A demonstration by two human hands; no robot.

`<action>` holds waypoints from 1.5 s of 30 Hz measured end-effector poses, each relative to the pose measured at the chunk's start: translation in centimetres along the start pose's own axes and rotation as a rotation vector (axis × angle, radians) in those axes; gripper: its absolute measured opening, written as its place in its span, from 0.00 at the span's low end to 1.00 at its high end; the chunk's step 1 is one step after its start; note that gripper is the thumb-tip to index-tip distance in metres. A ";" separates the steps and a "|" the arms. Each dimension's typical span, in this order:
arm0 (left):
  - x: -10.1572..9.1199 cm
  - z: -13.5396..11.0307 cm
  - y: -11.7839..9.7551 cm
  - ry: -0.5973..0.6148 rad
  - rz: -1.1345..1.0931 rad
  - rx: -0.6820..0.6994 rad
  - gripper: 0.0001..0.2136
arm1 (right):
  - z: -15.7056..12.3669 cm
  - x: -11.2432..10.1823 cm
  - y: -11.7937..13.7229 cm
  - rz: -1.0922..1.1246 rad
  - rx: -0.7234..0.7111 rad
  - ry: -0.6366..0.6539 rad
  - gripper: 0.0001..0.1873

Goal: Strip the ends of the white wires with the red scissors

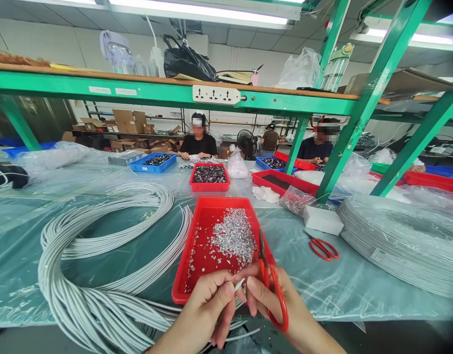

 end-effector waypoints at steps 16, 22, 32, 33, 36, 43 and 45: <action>0.2 0.0 0.2 0.163 -0.378 -0.065 0.13 | -0.3 0.3 0.6 -0.206 -0.116 -0.071 0.05; 0.1 0.1 0.4 0.194 -0.444 -0.065 0.12 | 0.0 0.7 0.4 -0.233 -0.104 -0.130 0.07; -0.2 0.0 0.3 0.180 -0.393 -0.113 0.14 | 0.8 0.6 0.0 -0.046 -0.089 0.024 0.05; -0.2 0.0 0.3 0.143 -0.324 -0.091 0.15 | 0.8 0.4 0.0 -0.049 -0.086 0.007 0.05; -0.3 -0.1 -0.2 -0.053 -0.004 0.012 0.15 | 0.9 -0.3 0.2 -0.100 -0.070 -0.067 0.05; -0.4 -0.3 -2.1 -0.432 0.511 0.276 0.10 | 0.9 -0.7 0.2 -0.056 -0.014 -0.108 0.08; -0.6 -0.1 -2.1 -0.440 0.485 0.310 0.09 | 1.0 -0.4 -0.5 0.136 0.038 -0.069 0.08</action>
Point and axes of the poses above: each hand's wrist, its own z-axis towards the middle knuckle, its own x-axis out of the palm, y = z × x, the point moved 3 cm from there along z, towards the middle knuckle, and after that the axes turned 4 degrees about z, right-handed, at the moved point
